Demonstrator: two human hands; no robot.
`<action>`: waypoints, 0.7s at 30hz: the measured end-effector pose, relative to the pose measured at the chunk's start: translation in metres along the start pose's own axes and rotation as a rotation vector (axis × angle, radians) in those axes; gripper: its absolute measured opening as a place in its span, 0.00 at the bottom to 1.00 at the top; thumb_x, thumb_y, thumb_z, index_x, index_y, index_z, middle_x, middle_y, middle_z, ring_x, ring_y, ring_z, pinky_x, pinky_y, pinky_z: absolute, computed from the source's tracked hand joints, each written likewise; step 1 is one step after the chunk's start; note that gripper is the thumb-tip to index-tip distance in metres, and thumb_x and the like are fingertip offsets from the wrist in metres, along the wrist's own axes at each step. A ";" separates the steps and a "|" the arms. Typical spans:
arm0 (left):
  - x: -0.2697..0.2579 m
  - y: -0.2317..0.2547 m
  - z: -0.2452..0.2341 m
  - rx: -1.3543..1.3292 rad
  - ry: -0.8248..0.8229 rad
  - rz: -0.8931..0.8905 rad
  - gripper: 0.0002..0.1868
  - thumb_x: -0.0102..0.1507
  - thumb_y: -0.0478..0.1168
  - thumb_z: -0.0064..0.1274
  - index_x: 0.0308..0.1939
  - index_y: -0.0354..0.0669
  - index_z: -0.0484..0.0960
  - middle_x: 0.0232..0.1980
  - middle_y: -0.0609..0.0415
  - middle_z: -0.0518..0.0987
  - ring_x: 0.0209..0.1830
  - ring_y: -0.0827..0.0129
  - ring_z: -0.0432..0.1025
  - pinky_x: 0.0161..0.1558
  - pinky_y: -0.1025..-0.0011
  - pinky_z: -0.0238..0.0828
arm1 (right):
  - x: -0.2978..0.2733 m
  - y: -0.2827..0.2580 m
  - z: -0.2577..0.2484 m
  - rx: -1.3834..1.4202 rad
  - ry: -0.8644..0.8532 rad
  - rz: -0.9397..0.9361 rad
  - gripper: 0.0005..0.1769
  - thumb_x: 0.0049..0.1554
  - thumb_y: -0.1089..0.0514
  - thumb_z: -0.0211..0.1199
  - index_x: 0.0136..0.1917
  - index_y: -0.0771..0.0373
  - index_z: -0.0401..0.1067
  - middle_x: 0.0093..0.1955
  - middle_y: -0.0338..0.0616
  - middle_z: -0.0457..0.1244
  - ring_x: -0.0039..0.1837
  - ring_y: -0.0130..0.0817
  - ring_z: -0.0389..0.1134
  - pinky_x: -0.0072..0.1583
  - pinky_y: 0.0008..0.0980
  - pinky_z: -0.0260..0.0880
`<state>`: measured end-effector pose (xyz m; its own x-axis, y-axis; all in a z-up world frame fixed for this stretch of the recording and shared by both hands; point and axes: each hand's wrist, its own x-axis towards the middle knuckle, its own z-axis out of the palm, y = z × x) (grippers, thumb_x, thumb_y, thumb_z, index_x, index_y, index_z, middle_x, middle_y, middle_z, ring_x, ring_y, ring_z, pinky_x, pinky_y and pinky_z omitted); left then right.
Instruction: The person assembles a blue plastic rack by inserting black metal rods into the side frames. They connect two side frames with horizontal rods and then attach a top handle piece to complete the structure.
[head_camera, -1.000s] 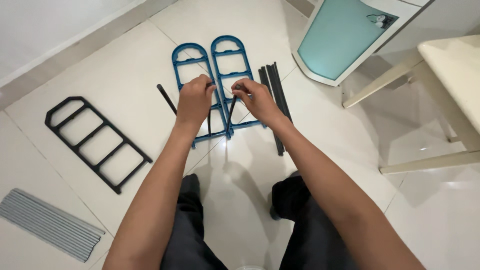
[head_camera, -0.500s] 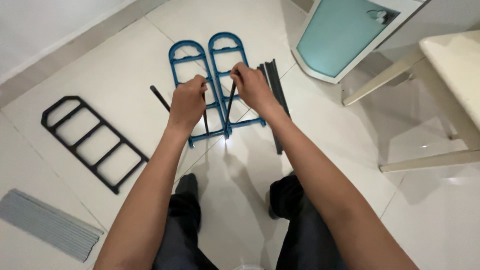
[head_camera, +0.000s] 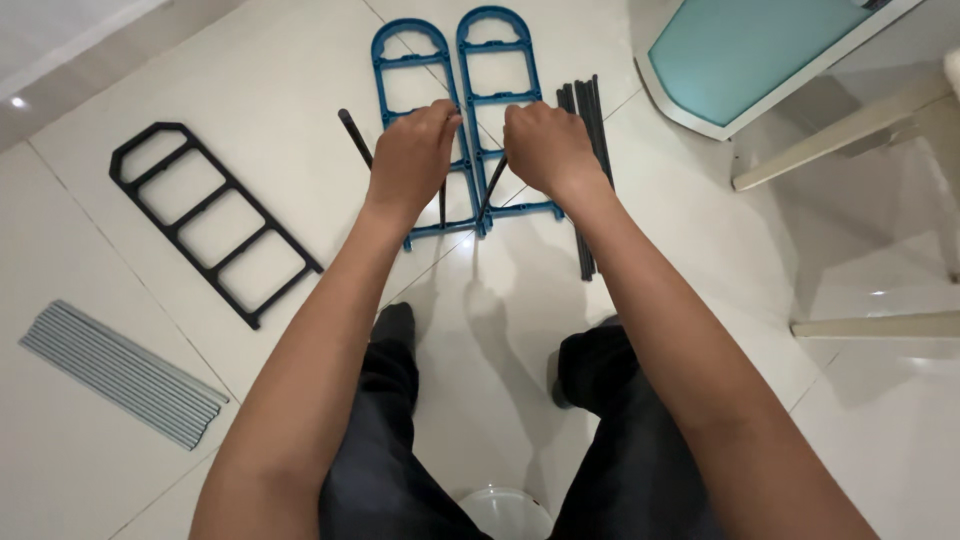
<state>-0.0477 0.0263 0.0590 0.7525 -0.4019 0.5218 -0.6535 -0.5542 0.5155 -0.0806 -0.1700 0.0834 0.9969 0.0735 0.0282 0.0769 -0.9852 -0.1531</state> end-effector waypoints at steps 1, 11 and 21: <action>0.000 0.001 0.001 -0.005 -0.027 -0.031 0.08 0.73 0.38 0.51 0.44 0.36 0.80 0.36 0.43 0.83 0.36 0.49 0.78 0.38 0.56 0.74 | 0.001 0.001 0.002 0.002 0.037 -0.014 0.09 0.60 0.62 0.56 0.39 0.68 0.71 0.40 0.59 0.68 0.43 0.59 0.72 0.47 0.53 0.73; 0.002 0.001 0.009 -0.022 -0.013 -0.023 0.09 0.73 0.39 0.48 0.43 0.37 0.79 0.36 0.45 0.83 0.34 0.49 0.78 0.37 0.57 0.76 | 0.021 0.013 0.021 0.020 0.186 -0.054 0.05 0.54 0.67 0.59 0.38 0.71 0.72 0.40 0.64 0.67 0.41 0.62 0.71 0.44 0.54 0.74; 0.002 -0.015 0.009 -0.166 0.127 0.067 0.06 0.73 0.35 0.51 0.48 0.34 0.80 0.36 0.39 0.82 0.36 0.45 0.78 0.38 0.57 0.74 | 0.012 0.016 0.025 0.036 0.159 -0.101 0.07 0.56 0.63 0.61 0.38 0.70 0.73 0.41 0.64 0.67 0.44 0.63 0.71 0.47 0.55 0.73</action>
<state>-0.0360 0.0270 0.0464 0.6976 -0.3328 0.6345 -0.7140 -0.3976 0.5763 -0.0666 -0.1808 0.0566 0.9691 0.1436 0.2003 0.1800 -0.9676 -0.1770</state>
